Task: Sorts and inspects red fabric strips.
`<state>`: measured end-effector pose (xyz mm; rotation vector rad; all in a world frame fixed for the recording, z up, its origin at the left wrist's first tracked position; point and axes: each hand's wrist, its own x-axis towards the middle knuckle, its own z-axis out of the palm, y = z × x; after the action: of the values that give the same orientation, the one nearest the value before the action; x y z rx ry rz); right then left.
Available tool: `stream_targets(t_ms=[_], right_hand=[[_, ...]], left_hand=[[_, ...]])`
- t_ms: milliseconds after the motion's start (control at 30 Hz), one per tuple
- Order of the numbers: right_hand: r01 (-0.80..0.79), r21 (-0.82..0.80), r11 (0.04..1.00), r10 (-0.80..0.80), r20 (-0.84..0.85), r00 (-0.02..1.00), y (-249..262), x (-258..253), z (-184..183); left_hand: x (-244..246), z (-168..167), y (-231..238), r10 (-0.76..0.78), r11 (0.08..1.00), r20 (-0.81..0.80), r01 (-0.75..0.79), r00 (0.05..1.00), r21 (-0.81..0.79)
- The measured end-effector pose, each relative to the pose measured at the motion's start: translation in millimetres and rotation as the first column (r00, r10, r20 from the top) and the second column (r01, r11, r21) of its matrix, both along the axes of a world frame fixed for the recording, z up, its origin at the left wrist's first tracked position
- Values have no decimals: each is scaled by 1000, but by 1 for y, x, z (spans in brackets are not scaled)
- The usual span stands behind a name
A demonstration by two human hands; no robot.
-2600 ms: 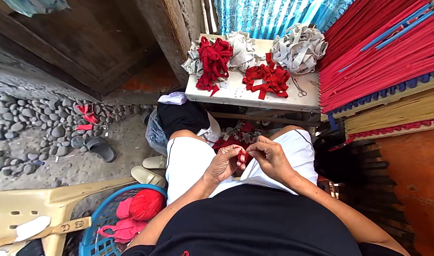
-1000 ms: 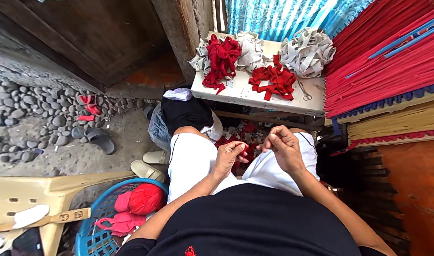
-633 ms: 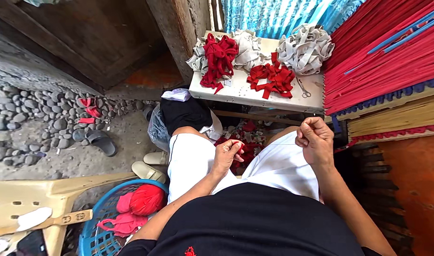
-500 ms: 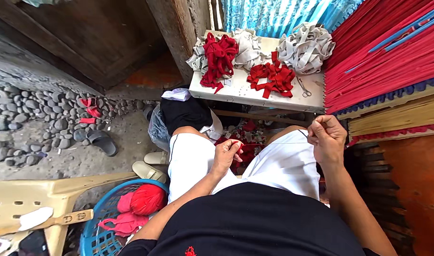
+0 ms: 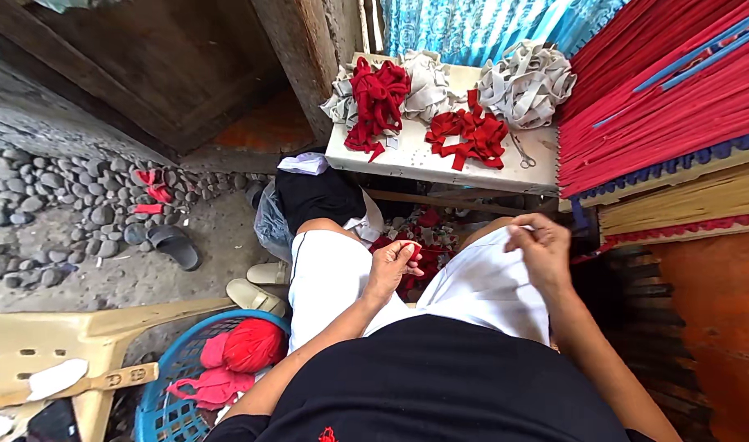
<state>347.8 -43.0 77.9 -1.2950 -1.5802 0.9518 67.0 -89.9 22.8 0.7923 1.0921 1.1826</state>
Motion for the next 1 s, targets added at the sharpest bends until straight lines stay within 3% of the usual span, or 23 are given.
stream_targets(t_ms=[133, 267, 1000], right_hand=[[-201, -187, 962, 188, -81, 979, -16, -58, -24], [-260, -283, 923, 260, -41, 965, -24, -87, -33], [-290, -257, 922, 272, -104, 957, -26, -89, -32]], left_hand=[[4, 0, -2, -32, 999, -9, 32, 999, 21], [3, 2, -3, -18, 1000, -24, 18, 1000, 16], [4, 3, -6, -63, 998, 85, 60, 994, 31]])
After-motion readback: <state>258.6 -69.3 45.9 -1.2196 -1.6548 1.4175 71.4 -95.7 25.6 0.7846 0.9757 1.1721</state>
